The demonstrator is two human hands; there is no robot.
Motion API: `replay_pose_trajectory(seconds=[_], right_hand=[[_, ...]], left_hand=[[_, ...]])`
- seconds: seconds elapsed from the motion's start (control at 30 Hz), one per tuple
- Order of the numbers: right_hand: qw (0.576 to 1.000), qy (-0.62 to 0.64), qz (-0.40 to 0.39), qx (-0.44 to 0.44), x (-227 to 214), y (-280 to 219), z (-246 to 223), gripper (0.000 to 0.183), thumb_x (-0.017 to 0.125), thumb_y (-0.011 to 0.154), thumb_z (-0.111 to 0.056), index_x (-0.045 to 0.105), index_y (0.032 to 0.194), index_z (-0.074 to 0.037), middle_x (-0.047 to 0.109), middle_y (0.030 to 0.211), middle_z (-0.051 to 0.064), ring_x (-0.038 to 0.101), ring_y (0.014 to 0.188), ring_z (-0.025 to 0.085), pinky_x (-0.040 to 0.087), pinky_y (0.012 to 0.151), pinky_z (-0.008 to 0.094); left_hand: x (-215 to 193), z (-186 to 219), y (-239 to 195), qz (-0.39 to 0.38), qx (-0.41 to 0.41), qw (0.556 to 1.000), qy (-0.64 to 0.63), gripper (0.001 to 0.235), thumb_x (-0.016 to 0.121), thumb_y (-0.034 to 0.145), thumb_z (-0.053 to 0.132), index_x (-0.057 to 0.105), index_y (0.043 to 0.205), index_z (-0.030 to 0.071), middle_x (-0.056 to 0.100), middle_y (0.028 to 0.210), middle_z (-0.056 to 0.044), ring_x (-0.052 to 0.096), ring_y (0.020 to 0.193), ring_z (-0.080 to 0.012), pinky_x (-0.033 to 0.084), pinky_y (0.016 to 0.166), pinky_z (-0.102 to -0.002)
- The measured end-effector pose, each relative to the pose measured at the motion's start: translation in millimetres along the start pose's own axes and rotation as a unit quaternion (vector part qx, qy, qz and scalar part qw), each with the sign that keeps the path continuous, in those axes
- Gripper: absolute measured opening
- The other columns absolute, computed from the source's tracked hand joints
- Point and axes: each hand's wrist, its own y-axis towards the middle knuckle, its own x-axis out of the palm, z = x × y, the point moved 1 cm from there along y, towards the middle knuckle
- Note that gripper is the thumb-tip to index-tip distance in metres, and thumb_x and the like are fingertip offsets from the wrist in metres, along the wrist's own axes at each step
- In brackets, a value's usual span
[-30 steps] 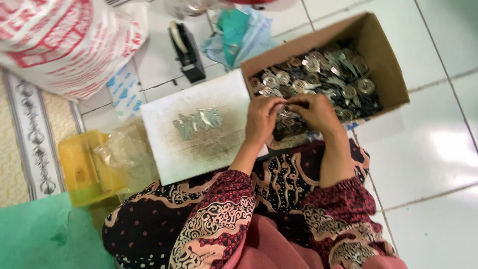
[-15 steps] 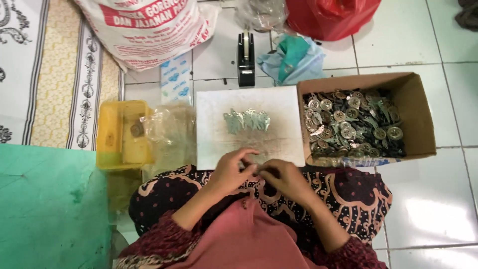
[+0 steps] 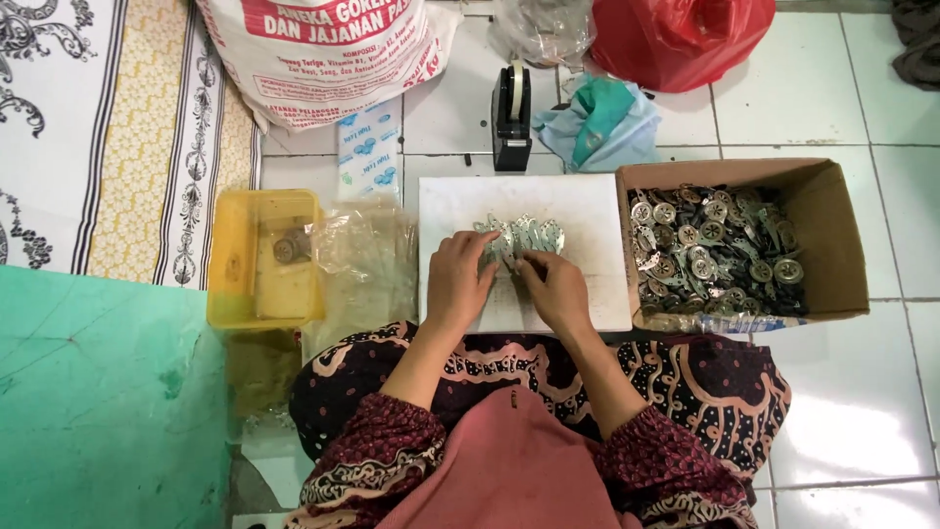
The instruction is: The person sits on the floor and sorts small metal parts from a cardboard box onto a white board, then places them into a clear plastic bag. They handle the parts one by one, occasionally adjusting the pile on the board before bagging them.
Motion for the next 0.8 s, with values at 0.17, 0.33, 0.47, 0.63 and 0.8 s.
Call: replay_pose_trajectory(seconds=[0.17,0.33,0.47,0.63,0.8], right_hand=[[0.998,-0.025,0.027,-0.044,-15,-27,-41,0.037,0.069,0.098,-0.016,0.069,0.132,-0.002,0.076,0.101,0.022,0.072,0.099,0.041,0.057,0.087,0.049],[0.99,-0.059,0.058,-0.115,-8,-25,-23,0.042,0.08,0.089,-0.016,0.069,0.128,-0.004,0.072,0.093,0.02,0.071,0.09,0.04,0.057,0.08,0.048],[0.979,-0.113,0.085,-0.149,2,-15,-7,0.037,0.081,0.089,-0.024,0.071,0.122,-0.01,0.071,0.093,0.011,0.072,0.086,0.033,0.057,0.075,0.043],[0.978,-0.099,0.097,-0.155,2,-14,-9,0.033,0.082,0.09,-0.026,0.072,0.119,-0.012,0.07,0.09,0.01,0.072,0.083,0.031,0.057,0.072,0.041],[0.986,-0.028,0.086,-0.138,-1,-26,-13,0.034,0.081,0.09,-0.027,0.07,0.117,-0.011,0.068,0.087,0.012,0.07,0.083,0.038,0.055,0.075,0.048]], left_hand=[[10,0,-7,-0.004,0.009,0.998,0.061,0.046,0.079,0.09,0.013,0.066,0.134,0.012,0.062,0.12,-0.013,0.061,0.11,-0.0333,0.051,0.092,-0.049],[21,-13,-7,0.02,0.028,0.994,0.108,0.053,0.086,0.083,0.028,0.067,0.13,0.014,0.058,0.118,-0.009,0.058,0.107,-0.029,0.051,0.088,-0.047],[29,-19,-3,0.049,0.049,0.988,0.138,0.049,0.086,0.083,0.032,0.068,0.126,0.016,0.054,0.113,-0.007,0.055,0.102,-0.0265,0.051,0.083,-0.044],[27,-20,-2,0.064,0.042,0.99,0.12,0.046,0.085,0.082,0.03,0.069,0.124,0.018,0.053,0.111,-0.004,0.054,0.101,-0.0259,0.05,0.08,-0.043],[-13,-11,-9,0.098,-0.037,0.994,0.019,0.053,0.084,0.081,0.031,0.067,0.13,0.018,0.059,0.123,-0.008,0.06,0.111,-0.0329,0.051,0.088,-0.05]])
